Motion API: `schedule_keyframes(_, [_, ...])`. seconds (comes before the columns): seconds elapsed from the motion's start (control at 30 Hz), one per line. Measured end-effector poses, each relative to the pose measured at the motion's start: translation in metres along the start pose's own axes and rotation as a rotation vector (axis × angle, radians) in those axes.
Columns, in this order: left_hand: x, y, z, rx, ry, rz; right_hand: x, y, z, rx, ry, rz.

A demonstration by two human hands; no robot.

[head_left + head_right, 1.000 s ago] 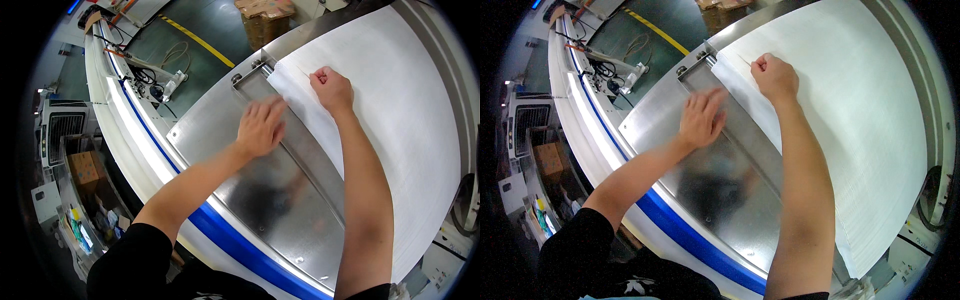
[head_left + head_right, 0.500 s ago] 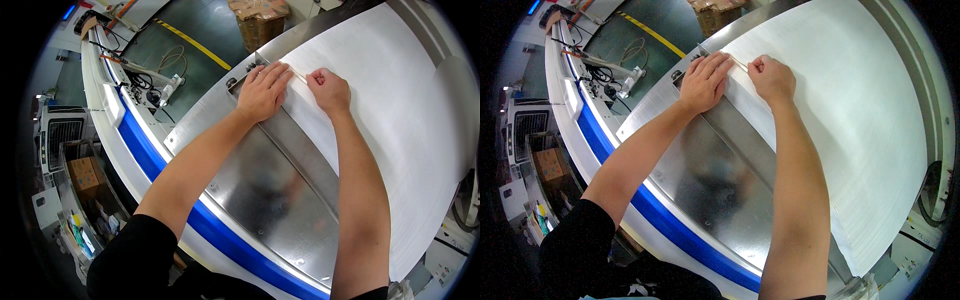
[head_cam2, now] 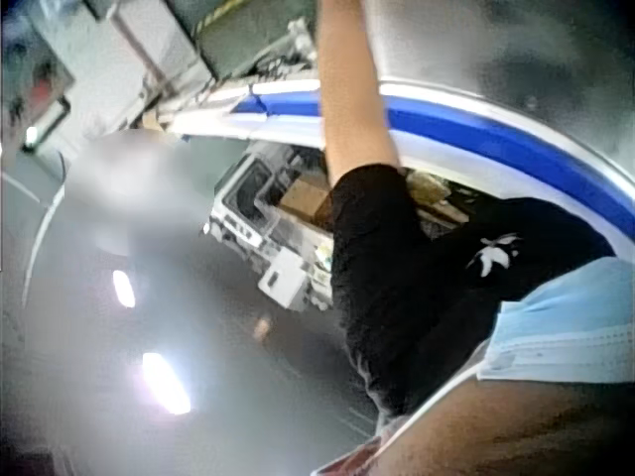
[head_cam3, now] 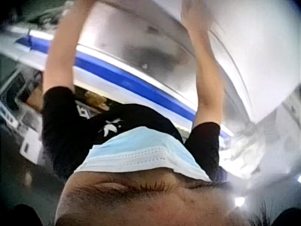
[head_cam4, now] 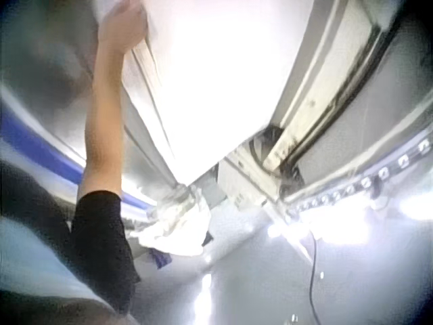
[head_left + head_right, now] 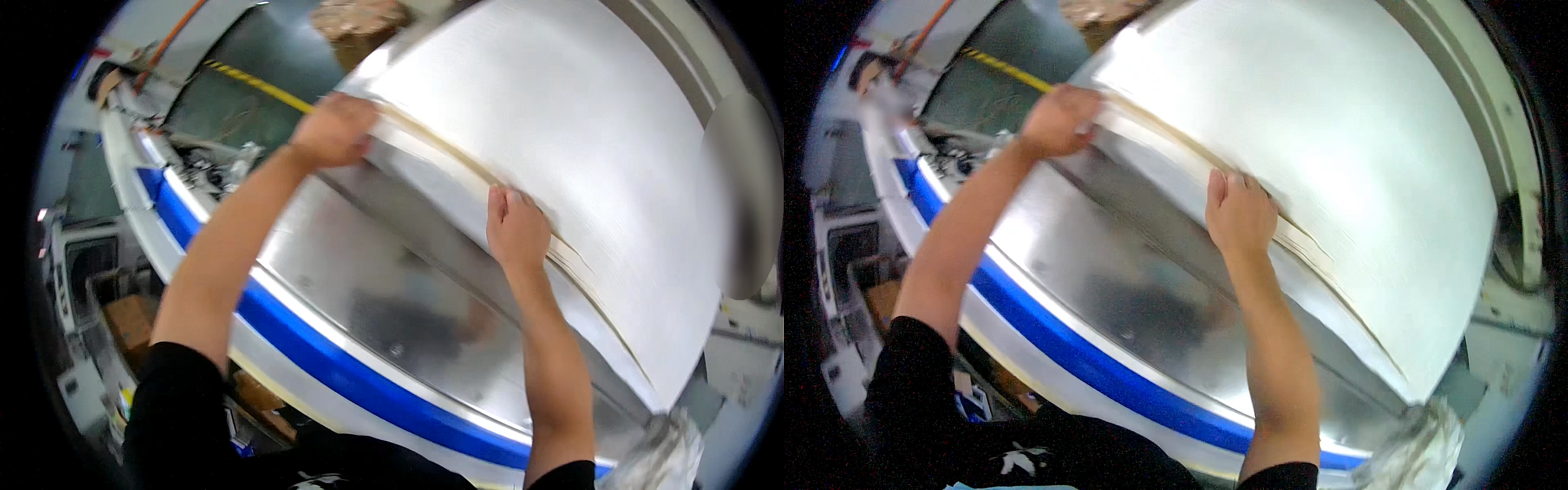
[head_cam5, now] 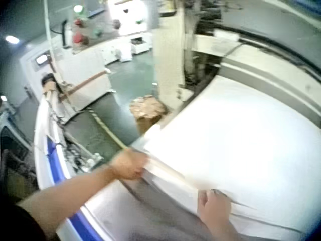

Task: The person repeatedly applies blue tape along the edge of a large white sheet on a metal workbench in a factory setting. They smooth the tape down and adjust the sheet's position multiple times throughout the clip.

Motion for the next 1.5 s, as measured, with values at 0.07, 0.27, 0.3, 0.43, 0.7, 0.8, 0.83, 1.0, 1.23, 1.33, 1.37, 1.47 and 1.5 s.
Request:
schedule_keyframes(0.07, [-0.014,0.007,0.013,-0.087,-0.221,0.074,0.042,0.070,0.024,0.127,0.021,-0.130])
schedule_keyframes(0.27, [-0.068,0.038,0.010,-0.278,-0.641,0.137,0.179,0.303,0.120,0.349,0.147,-0.339])
schedule_keyframes(0.3, [-0.070,0.036,0.000,-0.327,-0.681,0.080,0.204,0.340,0.133,0.376,0.171,-0.370])
schedule_keyframes(0.43, [-0.081,0.041,-0.036,-0.536,-0.725,0.028,0.276,0.463,0.178,0.442,0.137,-0.482])
schedule_keyframes(0.7, [-0.020,-0.103,-0.077,-0.362,-0.391,0.349,0.341,0.634,0.224,0.603,-0.174,-0.791])
schedule_keyframes(0.8, [-0.049,-0.082,-0.129,-0.360,-0.416,0.287,0.445,0.736,0.283,1.070,-0.458,-0.566])
schedule_keyframes(0.83, [-0.034,-0.099,-0.121,-0.346,-0.425,0.365,0.439,0.749,0.276,1.014,-0.616,-0.527])
schedule_keyframes(1.0, [-0.012,-0.100,-0.086,-0.366,-0.513,0.503,0.416,0.747,0.261,0.697,-0.443,-0.798])
schedule_keyframes(1.23, [-0.043,-0.025,-0.032,-0.523,-0.598,0.345,0.434,0.730,0.298,0.738,-0.379,-0.848])
schedule_keyframes(1.33, [-0.086,0.037,-0.003,-0.358,-0.667,0.410,0.455,0.728,0.344,0.777,-0.310,-0.787])
schedule_keyframes(1.37, [-0.073,0.014,0.019,-0.402,-0.616,0.419,0.450,0.729,0.351,0.768,-0.347,-0.796])
schedule_keyframes(1.47, [-0.057,-0.021,0.043,-0.503,-0.566,0.271,0.485,0.726,0.416,0.896,-0.319,-0.552])
schedule_keyframes(1.5, [-0.035,-0.026,0.087,-0.610,-0.602,0.294,0.449,0.705,0.378,0.818,-0.334,-0.724])
Point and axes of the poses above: each hand's wrist, its own x-axis away from the middle knuckle, its own z-axis out of the back of the hand, y = z × x, the point moved 5 cm from there along -x, towards the middle knuckle
